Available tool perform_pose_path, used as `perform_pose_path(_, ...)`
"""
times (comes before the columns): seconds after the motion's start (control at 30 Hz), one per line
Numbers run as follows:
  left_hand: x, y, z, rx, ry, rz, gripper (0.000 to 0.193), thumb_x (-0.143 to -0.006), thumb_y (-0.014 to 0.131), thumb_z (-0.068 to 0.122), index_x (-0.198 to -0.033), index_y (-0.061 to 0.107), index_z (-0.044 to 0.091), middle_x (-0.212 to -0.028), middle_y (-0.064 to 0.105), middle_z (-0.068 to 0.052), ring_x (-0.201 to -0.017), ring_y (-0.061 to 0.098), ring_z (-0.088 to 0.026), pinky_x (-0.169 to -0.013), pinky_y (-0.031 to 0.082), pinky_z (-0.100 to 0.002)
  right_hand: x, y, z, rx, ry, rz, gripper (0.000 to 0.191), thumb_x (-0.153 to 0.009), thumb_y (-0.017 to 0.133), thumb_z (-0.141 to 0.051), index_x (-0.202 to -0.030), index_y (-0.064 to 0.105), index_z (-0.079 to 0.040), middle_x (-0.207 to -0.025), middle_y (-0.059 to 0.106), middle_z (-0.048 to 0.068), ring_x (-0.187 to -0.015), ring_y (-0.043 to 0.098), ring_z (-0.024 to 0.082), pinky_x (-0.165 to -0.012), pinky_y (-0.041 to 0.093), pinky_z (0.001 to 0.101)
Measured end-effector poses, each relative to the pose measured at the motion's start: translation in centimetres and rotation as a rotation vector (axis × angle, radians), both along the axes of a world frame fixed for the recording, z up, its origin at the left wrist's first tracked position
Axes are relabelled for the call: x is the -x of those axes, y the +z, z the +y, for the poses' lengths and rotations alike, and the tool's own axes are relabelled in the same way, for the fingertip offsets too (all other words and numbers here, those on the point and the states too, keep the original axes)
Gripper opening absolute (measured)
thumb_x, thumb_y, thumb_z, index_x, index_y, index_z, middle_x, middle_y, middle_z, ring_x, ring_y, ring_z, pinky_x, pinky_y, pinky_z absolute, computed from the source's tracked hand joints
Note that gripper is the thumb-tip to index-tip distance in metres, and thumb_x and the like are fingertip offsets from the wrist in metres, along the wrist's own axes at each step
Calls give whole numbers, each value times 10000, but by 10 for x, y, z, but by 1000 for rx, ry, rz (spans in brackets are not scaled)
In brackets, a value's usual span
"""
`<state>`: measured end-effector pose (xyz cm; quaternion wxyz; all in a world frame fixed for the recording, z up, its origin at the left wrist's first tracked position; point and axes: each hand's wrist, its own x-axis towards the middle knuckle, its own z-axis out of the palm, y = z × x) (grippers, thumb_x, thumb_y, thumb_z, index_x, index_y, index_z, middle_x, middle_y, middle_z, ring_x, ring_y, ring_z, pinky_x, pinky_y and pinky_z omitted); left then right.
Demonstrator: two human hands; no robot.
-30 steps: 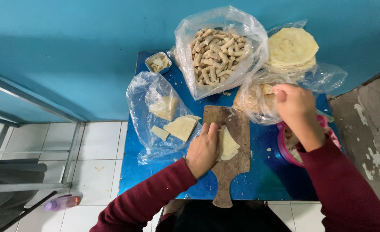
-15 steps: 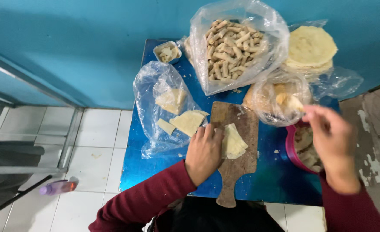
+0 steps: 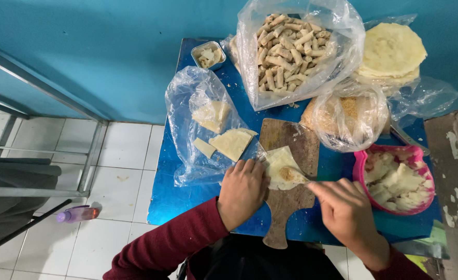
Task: The person places a thin square wrapper on a wooden board, spoons a powder from a plastic bag onto it, and folds the wrapper over the filling. They press the folded pieces flat and stack the finished pieces on the board, repeating the cycle with wrappers and filling from bags and a pink bowl.
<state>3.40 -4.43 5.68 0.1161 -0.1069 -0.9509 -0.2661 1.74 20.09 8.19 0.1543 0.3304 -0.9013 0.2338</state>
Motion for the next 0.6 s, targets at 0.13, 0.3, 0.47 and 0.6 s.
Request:
perform_pose_path(0.13,-1,2,2,-48,-16,-19,174,-933,639,194,-954,585,30,-888,646,-147,-865,643,-340,-759,507,-450,-3,1,0,-138,84,211,278,-784,691,-25,-1044,772,-78,-931,739,35,-720,586,207,-624,385,400)
perform_pose_path(0.3,0,6,6,-204,-42,-4,160,-934,636,134,-1001,551,16,-885,656,-156,-842,656,-353,-747,518,-453,-4,-3,3,-199,87,269,281,-765,687,-13,-1026,775,-70,-941,738,24,-699,576,201,-614,385,399)
perform_pose_path(0.47,-2,8,6,-255,-75,2,166,-936,630,97,-1048,547,9,-910,646,-169,-839,657,-371,-748,528,-455,-1,-3,7,-138,36,161,277,-782,687,-12,-1031,777,-94,-919,742,27,-727,598,209,-624,393,392)
perform_pose_path(0.6,-5,7,8,-223,-80,10,215,-899,649,83,-1074,552,3,-924,645,-174,-855,669,-368,-737,536,-447,7,4,19,87,-73,91,240,-898,672,-9,-1099,767,-99,-910,730,43,-743,598,209,-688,441,367)
